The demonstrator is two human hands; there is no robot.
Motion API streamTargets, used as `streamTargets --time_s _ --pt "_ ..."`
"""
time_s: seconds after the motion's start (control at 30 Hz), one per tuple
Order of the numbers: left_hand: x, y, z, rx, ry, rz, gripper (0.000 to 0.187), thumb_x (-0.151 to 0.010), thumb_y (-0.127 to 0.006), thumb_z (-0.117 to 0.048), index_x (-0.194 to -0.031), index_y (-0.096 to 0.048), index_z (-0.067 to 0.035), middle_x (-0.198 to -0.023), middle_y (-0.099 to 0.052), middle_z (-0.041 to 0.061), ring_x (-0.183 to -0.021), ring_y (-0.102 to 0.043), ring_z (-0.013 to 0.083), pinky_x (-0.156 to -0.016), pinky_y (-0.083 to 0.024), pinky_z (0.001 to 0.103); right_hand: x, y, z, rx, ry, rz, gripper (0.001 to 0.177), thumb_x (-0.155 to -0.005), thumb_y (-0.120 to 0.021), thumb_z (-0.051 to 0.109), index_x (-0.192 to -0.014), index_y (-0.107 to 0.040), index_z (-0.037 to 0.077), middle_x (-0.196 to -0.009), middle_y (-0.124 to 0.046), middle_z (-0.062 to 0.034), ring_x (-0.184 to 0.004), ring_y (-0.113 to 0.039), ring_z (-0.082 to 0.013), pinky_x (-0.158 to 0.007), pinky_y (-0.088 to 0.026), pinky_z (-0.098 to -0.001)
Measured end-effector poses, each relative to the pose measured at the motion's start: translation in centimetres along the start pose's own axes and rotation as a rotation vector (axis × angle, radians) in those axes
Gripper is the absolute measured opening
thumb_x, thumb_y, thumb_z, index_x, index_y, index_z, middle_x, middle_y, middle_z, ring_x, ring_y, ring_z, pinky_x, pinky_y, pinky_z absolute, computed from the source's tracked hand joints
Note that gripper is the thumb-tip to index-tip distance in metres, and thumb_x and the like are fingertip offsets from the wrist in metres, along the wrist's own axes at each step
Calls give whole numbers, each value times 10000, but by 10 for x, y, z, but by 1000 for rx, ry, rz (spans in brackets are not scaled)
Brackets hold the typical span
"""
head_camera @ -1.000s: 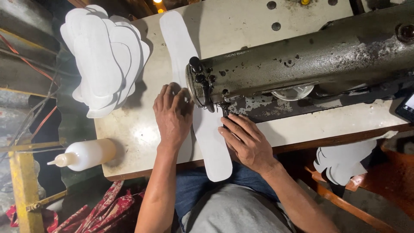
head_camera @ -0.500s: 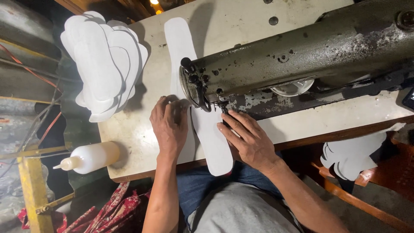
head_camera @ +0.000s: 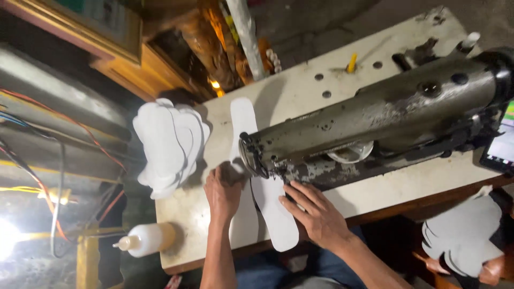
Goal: The person is using an industrial sewing machine to stitch shoe insole components, handling and aligning the pieces manually.
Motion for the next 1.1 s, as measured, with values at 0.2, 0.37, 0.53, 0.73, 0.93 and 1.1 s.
streamTargets --time_s 0.2,0.37,0.53,0.73,0.93,1.1 --pt "15 -3 17 -125 -209 -86 136 -891 -572 -134 -928 -703 -129 -904 -663 168 -738 -597 329 -637 -471 459 3 2 0 -39 17 1 471 -1010 -467 31 -1465 -551 122 -1539 -501 -168 -1464 -395 -366 -1120 -411 -573" --pt "59 -17 47 -170 -224 -185 266 -951 -593 -222 -1182 -723 -226 -1365 -630 93 -1258 -554 310 -990 -447 494 6 2 -3 -112 2 70 560 -968 -398 49 -1519 -482 105 -1594 -421 -174 -1510 -288 -374 -1174 -313 -573" --pt "91 -42 97 -259 -249 -222 610 -855 -614 -665 -1248 -676 -202 -1493 -578 75 -1438 -486 278 -1082 -424 585 4 1 -3 -53 9 110 771 -748 -539 -173 -1484 -498 54 -1592 -406 -203 -1508 -262 -395 -1177 -297 -579" --pt "113 -61 126 -328 -388 -562 646 -653 -787 -728 -1089 -735 -255 -1294 -721 -29 -1287 -648 211 -972 -543 473 1 6 0 -162 -46 194 819 -790 -576 -131 -1561 -404 82 -1645 -302 -179 -1536 -165 -384 -1182 -241 -614" --pt "119 -27 87 -295 -560 -484 286 -830 -773 -350 -1086 -671 -275 -1087 -617 -23 -988 -626 197 -651 -530 400 3 4 -3 -186 -25 156 626 -913 -680 104 -1513 -500 112 -1604 -389 -169 -1511 -244 -375 -1152 -275 -620" --pt "126 -6 88 -51 -456 -501 321 -1016 -568 -147 -1318 -677 -138 -1376 -668 103 -1179 -683 273 -981 -536 377 10 -12 -6 -4 37 38 909 -589 -491 -117 -1463 -567 123 -1571 -482 -110 -1500 -350 -325 -1216 -307 -548"
Point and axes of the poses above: each hand's wrist, its own x-axis away from the middle knuckle, its own y-axis out of the back of the hand, z = x × y, the point moved 1 cm from there along -x, towards the middle knuckle
